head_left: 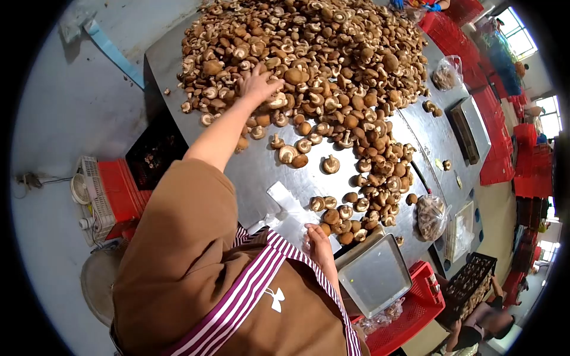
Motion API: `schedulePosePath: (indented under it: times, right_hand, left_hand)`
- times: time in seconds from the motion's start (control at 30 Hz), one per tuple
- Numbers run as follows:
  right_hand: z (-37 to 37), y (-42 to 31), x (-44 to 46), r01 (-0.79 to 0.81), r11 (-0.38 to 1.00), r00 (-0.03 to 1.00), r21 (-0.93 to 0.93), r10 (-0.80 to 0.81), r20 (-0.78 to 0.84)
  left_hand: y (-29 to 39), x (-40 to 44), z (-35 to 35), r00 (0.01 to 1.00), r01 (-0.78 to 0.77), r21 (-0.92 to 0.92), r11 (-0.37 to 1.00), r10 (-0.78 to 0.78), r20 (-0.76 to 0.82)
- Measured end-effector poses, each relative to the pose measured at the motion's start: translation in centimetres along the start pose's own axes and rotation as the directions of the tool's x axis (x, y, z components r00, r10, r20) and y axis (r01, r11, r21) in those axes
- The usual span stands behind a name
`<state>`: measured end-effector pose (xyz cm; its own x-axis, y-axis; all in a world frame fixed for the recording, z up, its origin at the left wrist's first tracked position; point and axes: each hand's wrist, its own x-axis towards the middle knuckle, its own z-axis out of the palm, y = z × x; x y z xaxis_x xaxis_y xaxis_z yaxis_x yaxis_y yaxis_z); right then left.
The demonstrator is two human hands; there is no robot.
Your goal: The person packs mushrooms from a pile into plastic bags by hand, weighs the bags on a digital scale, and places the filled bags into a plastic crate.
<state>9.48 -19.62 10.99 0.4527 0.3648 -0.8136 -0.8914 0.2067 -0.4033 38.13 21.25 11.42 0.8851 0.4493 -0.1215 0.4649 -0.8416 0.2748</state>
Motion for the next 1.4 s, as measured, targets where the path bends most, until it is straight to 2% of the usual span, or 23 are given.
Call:
schedulePosePath:
  times: [0.03,0.07,0.1,0.17,0.23,0.27,0.37,0.4,0.47,0.53,0.57,0.67,0.8,0.87,0.93,1.0,1.03,1.07,1.17,1.2,1.27,1.33,1.4]
  right_hand:
    - [-0.1,-0.1,0.2,-0.005,1.000,1.000,0.004,0.005,-0.004]
    - [-0.1,0.1,0.5,-0.003,1.000,1.000,0.000,0.003,0.026]
    - [0.0,0.3,0.8,0.001,1.000,0.998,-0.001,-0.001,0.058]
    - [1.1,0.2,0.9,-0.013,0.999,0.999,-0.032,0.014,0.038]
    - [2.0,0.0,0.7,-0.020,0.997,0.999,-0.073,0.022,0.028]
    - [2.1,0.3,0.8,0.036,0.995,0.998,-0.089,-0.030,0.062]
    - [1.6,0.9,0.5,0.024,0.996,0.999,-0.091,-0.022,0.025]
    - [1.2,1.2,0.7,0.028,0.994,1.000,-0.102,-0.027,0.008]
    - [0.9,1.3,0.7,0.027,0.994,1.000,-0.110,-0.028,-0.007]
    - [0.5,1.2,0.6,0.016,0.994,1.000,-0.110,-0.017,-0.004]
    - [0.2,1.4,0.9,0.026,0.995,1.000,-0.100,-0.025,0.011]
    - [0.4,1.1,0.9,0.003,0.999,1.000,-0.048,-0.003,-0.010]
    - [1.0,-0.1,0.2,-0.001,1.000,1.000,-0.017,0.001,-0.015]
    - [0.9,-0.2,0.2,0.001,1.000,1.000,0.012,-0.001,-0.021]
    - [0.4,0.0,0.5,0.015,0.999,1.000,0.046,-0.014,-0.013]
    - [0.1,0.0,0.7,0.021,0.997,1.000,0.072,-0.020,-0.017]
    - [0.0,-0.2,0.7,0.020,0.996,1.000,0.091,-0.018,-0.017]
    - [0.0,-0.3,0.6,0.018,0.994,1.000,0.108,-0.016,-0.018]
    - [-0.3,0.0,0.8,0.025,0.991,0.999,0.134,-0.022,-0.024]
    - [-0.3,0.0,1.0,0.032,0.989,0.999,0.142,-0.031,-0.014]
    - [0.3,-0.2,1.0,0.032,0.993,0.999,0.111,-0.031,-0.017]
    - [0.6,0.0,1.2,0.024,0.998,1.000,0.061,-0.025,0.004]
    - [1.6,-0.2,1.1,0.005,1.000,1.000,0.000,-0.005,-0.023]
  left_hand:
    - [1.2,-0.9,0.6,0.999,-0.037,-0.023,0.999,0.037,-0.002]
    - [1.9,-2.1,1.2,0.994,-0.105,-0.169,0.980,0.110,0.021]
    - [2.8,-3.7,1.9,0.993,-0.107,-0.163,0.981,0.113,0.028]
    - [4.9,-7.8,3.1,0.957,-0.166,-0.282,0.945,0.223,0.186]
    - [6.6,-11.3,5.4,0.945,-0.102,-0.370,0.924,0.206,0.254]
    - [7.2,-12.8,6.7,0.941,-0.077,-0.401,0.913,0.200,0.274]
    - [9.1,-17.3,10.1,0.925,-0.219,-0.461,0.860,0.333,0.182]
    - [9.7,-18.7,10.6,0.903,-0.297,-0.409,0.863,0.393,0.172]
    - [10.9,-20.8,10.8,0.833,-0.418,-0.482,0.770,0.537,0.136]
    - [10.7,-21.7,11.1,0.710,-0.597,-0.500,0.627,0.703,0.033]
    - [11.3,-21.8,10.9,0.694,-0.637,-0.476,0.606,0.720,-0.012]
    - [12.3,-18.4,6.7,0.764,-0.554,-0.575,0.602,0.642,-0.066]
    - [13.4,-6.1,5.6,0.735,-0.677,-0.357,0.643,0.585,-0.341]
    - [14.4,-0.7,4.4,0.762,-0.627,-0.241,0.741,0.519,-0.388]
    - [14.1,4.6,5.6,0.775,-0.574,-0.022,0.818,0.534,-0.339]
    - [13.3,7.7,8.3,0.808,-0.537,0.028,0.843,0.523,-0.270]
    - [13.7,7.6,8.8,0.888,-0.458,-0.113,0.882,0.450,-0.089]
    - [14.7,6.2,8.3,0.901,-0.428,0.030,0.903,0.424,0.089]
    - [16.2,2.2,8.2,0.879,-0.468,-0.051,0.882,0.471,0.072]
    - [16.4,1.1,8.2,0.879,-0.456,-0.063,0.888,0.460,0.128]
    - [15.0,-1.1,9.2,0.838,-0.545,0.009,0.838,0.544,0.048]
    - [14.5,-5.1,5.9,0.791,-0.574,0.020,0.819,0.548,0.274]
    - [14.1,-9.2,6.6,0.695,-0.612,-0.061,0.789,0.573,0.434]
